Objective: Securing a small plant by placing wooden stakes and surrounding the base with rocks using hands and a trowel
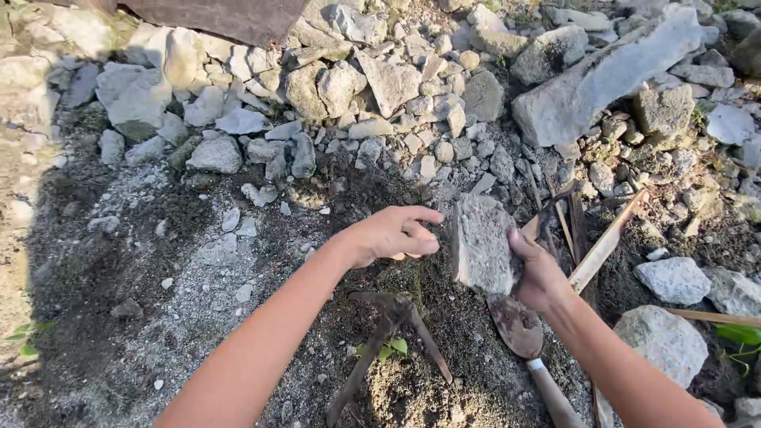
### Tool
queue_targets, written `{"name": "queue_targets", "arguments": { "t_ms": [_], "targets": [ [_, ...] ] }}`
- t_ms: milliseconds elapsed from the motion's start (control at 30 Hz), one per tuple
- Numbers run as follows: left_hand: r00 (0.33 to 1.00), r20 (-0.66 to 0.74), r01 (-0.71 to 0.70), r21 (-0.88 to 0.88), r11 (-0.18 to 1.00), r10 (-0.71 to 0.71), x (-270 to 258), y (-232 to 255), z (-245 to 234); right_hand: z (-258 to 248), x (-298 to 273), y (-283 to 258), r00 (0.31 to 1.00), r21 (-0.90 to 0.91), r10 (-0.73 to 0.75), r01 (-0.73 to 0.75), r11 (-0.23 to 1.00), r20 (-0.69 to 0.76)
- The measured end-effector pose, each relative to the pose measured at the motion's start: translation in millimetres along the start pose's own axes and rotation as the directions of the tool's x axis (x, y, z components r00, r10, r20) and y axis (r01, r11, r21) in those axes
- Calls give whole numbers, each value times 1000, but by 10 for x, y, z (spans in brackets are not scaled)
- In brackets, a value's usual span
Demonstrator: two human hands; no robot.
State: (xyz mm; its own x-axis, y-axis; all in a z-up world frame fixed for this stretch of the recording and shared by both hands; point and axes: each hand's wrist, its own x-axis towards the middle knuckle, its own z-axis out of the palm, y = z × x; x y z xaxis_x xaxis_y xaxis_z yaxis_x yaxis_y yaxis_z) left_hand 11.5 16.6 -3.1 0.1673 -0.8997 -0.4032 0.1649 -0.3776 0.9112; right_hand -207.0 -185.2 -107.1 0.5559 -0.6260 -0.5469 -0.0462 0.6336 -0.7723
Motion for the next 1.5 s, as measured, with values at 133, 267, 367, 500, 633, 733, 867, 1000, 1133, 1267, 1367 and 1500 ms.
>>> {"name": "queue_targets", "arguments": {
  "t_ms": [133,267,367,500,633,733,867,1000,1133,1267,1367,1500],
  "targets": [
    [955,-283,183,337,924,-86,-468,-378,-434,-530,157,617,996,-58,91,-91,994,11],
    [900,-380,386,472,793,-212,-838,-1005,-830,-780,562,1161,989,-146,142,-136,980,29],
    [892,-311,451,576,682,-328,-960,-1452,-1043,-606,503,1145,985,-251,167,-152,956,37],
    [882,-284,468,612,637,-376,-1051,-1445,-1040,-861,766,1226,988,-362,147,-117,925,57],
    [879,-331,476,593,649,-342,-1142,-1306,-1031,-259,107,645,976,-853,10,185,487,218],
    [864,-375,502,597,626,-335,-1203,-1269,-960,-94,145,422,967,-914,-57,254,317,248],
    [839,-377,542,637,547,-392,-1247,-1363,-803,-173,679,374,958,-922,-192,263,282,215],
    [803,-437,585,706,399,-404,-1180,-1138,-620,92,1283,474,929,-948,-278,289,130,245],
    [767,-574,582,810,-63,-287,-1038,-986,-724,803,912,336,891,-907,-211,355,-227,401],
    [732,-667,644,744,-180,-139,-883,-354,-1094,1477,535,-249,834,-790,-143,430,-437,533],
    [706,-706,690,704,-170,-58,-982,235,-1202,1839,227,-799,800,-772,-175,457,-443,574],
    [697,-716,700,690,-184,-39,-983,442,-1907,2448,346,-1078,846,-783,-144,393,-482,513]
  ]
}}
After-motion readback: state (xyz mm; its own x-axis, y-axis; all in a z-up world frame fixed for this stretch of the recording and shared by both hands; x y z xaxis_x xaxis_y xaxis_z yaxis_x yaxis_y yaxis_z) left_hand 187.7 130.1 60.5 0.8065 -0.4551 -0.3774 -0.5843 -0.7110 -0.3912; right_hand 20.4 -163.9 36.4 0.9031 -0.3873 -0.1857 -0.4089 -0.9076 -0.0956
